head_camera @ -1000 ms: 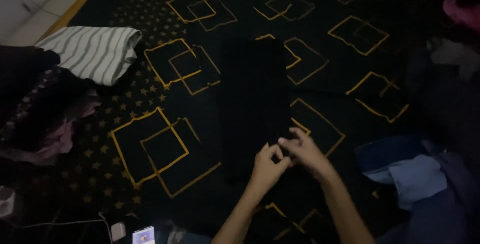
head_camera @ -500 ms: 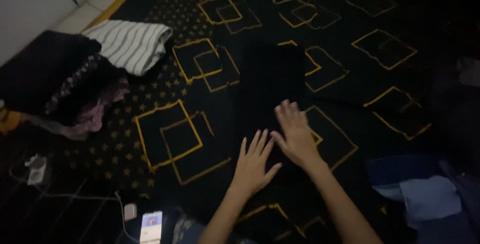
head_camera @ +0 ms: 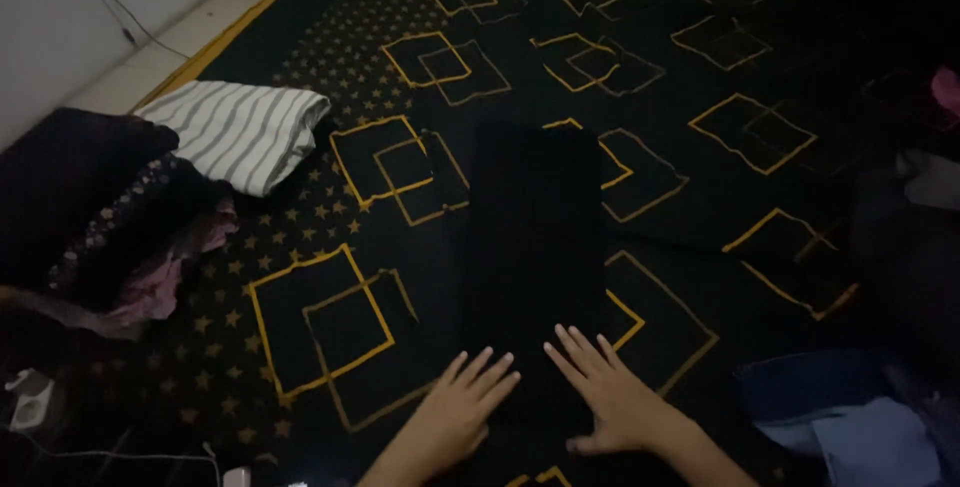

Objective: Folding black clothes and denim jeans on a floor mat.

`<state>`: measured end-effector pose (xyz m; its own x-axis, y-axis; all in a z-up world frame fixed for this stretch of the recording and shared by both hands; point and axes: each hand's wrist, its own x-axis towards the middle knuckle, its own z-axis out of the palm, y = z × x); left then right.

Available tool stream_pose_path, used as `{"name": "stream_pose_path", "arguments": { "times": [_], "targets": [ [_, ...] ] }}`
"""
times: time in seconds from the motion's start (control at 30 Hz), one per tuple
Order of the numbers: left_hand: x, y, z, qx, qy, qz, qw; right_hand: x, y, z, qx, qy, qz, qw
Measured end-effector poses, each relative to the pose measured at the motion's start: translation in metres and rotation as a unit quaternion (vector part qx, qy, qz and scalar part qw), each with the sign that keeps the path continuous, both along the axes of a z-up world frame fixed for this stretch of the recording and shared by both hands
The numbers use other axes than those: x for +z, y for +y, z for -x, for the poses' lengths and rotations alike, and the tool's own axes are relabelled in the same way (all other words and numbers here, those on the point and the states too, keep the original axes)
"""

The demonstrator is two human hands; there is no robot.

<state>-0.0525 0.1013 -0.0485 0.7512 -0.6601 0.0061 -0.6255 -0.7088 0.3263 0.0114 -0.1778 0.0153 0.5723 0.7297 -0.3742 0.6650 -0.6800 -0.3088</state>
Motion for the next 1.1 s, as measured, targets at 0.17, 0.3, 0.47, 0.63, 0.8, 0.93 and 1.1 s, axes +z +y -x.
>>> {"name": "stream_pose_path", "arguments": {
  "times": [0.17, 0.3, 0.47, 0.63, 0.8, 0.93, 1.1],
  "targets": [
    [-0.048, 0.003, -0.014, 0.012, -0.184, 0.009, 0.983, -0.052, 0.009, 0.006, -0.034, -0.108, -0.036, 0.993],
    [-0.011, 0.005, -0.021, 0.016, -0.176, 0.050, 0.983, -0.070, -0.002, 0.005, -0.019, -0.228, -0.067, 0.971],
    [0.068, 0.000, -0.005, -0.037, -0.146, 0.075, 0.986, 0.026, -0.008, 0.021, 0.022, -0.179, 0.002, 0.984],
    [0.129, -0.004, -0.010, -0.003, 0.107, 0.003, 0.994, 0.071, -0.009, 0.019, -0.020, -0.019, 0.036, 0.999],
    [0.067, 0.027, -0.122, 0.043, 0.160, 0.244, 0.956, 0.017, -0.043, -0.103, -0.136, 0.129, -0.176, 0.966],
    [-0.015, 0.027, -0.148, 0.189, 0.317, 0.516, 0.773, -0.001, -0.042, -0.118, -0.359, 0.396, -0.404, 0.742],
    [-0.041, 0.006, -0.133, 0.237, 0.166, 0.515, 0.807, -0.082, -0.055, -0.128, -0.320, 0.391, -0.515, 0.693]
  ]
}}
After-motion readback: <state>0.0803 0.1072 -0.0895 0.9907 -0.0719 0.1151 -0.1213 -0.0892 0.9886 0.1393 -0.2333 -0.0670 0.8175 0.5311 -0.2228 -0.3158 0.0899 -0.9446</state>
